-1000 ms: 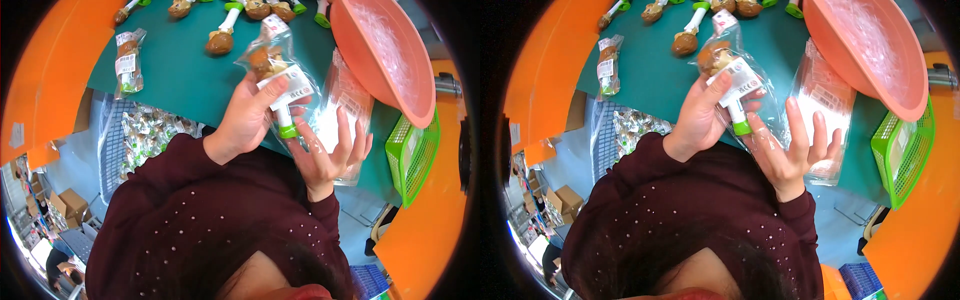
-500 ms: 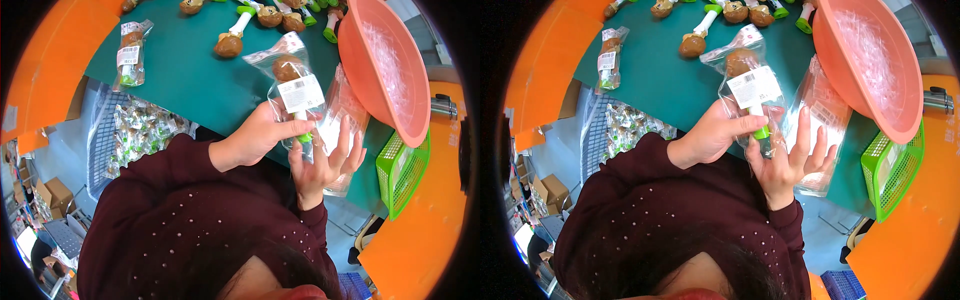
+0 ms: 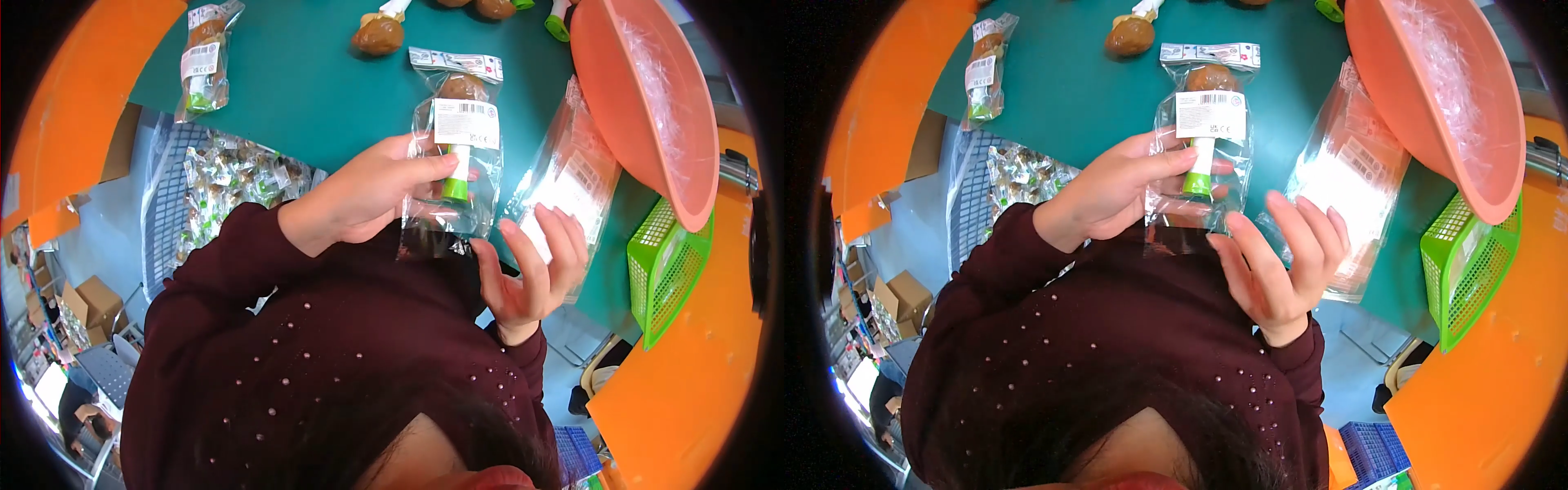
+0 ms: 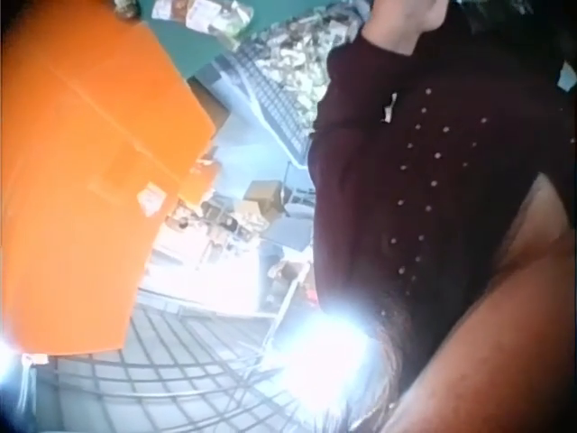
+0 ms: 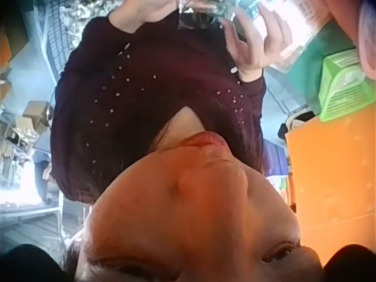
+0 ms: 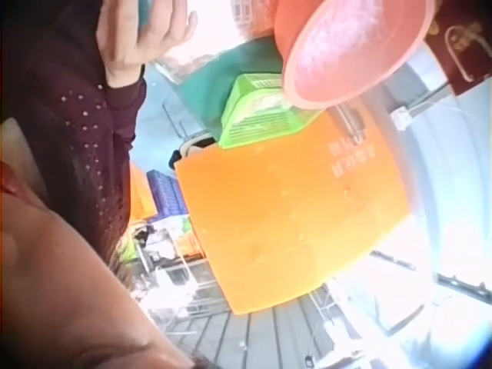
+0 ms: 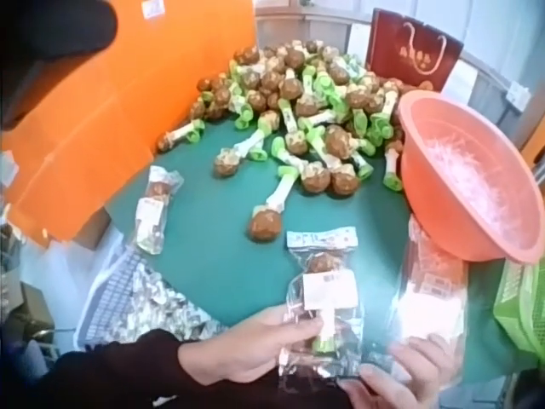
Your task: Assembling toy figures and packaging them into plastic bags with labels.
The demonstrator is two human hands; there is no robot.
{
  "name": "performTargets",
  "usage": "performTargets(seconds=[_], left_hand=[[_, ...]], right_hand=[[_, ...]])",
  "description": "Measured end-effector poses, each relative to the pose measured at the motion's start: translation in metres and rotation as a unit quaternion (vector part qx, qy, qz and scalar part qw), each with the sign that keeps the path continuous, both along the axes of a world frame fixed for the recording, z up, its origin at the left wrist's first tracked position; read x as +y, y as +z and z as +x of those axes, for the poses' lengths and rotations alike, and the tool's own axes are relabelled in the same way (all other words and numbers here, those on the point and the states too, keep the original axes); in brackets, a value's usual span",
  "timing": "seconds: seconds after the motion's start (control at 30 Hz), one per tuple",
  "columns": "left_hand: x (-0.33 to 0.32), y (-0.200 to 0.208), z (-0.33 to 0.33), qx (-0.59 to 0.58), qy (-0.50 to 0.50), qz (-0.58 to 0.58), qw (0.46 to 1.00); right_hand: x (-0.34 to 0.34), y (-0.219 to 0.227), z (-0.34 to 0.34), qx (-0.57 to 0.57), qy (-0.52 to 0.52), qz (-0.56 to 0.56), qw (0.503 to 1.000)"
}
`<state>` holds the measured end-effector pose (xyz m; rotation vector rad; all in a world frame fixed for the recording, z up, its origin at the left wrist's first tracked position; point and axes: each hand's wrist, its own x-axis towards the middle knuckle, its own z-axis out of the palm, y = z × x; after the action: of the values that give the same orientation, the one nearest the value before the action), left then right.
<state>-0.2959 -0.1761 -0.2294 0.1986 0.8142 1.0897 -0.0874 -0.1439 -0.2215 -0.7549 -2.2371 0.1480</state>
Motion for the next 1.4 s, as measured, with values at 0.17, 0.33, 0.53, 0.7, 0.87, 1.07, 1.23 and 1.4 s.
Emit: performTargets(seconds=[0.17,0.33,0.53,0.7,0.87,1.07,1.23,1.4], left_hand=[[-0.028,-0.012,0.004,0.066,0.004,0.003,0.998],[-0.057,-0.014,0.002,0.103,0.023,-0.005,0.994],[-0.096,-0.021,0.001,0.364,-0.036,0.107,0.924],[-0.113,-0.009,-0.002,0.478,0.009,0.091,0.873],[-0.133,-0.026,-0.013,0.515,0.087,0.102,0.847],[-0.119,-0.028,-0.024,0.323,-0.029,0.122,0.938],[-0.093,-0.004,-0.021,0.446,-0.16,0.103,0.874],[-0.107,-0.021,-0.03,0.675,-0.072,0.268,0.683]], right_hand=[[0.001,-0.009,-0.022,-0.073,0.087,-0.082,0.99],[-0.016,-0.034,-0.023,-0.051,0.129,-0.062,0.988],[-0.043,-0.05,-0.026,-0.035,0.142,0.003,0.989],[-0.053,-0.054,-0.039,-0.035,0.117,0.006,0.992],[-0.063,-0.046,-0.054,-0.042,0.124,-0.002,0.991],[-0.075,-0.032,-0.053,-0.037,0.114,0.024,0.993],[-0.076,-0.044,-0.038,-0.027,0.078,-0.023,0.996],[-0.068,-0.05,-0.037,-0.022,0.067,-0.008,0.997]])
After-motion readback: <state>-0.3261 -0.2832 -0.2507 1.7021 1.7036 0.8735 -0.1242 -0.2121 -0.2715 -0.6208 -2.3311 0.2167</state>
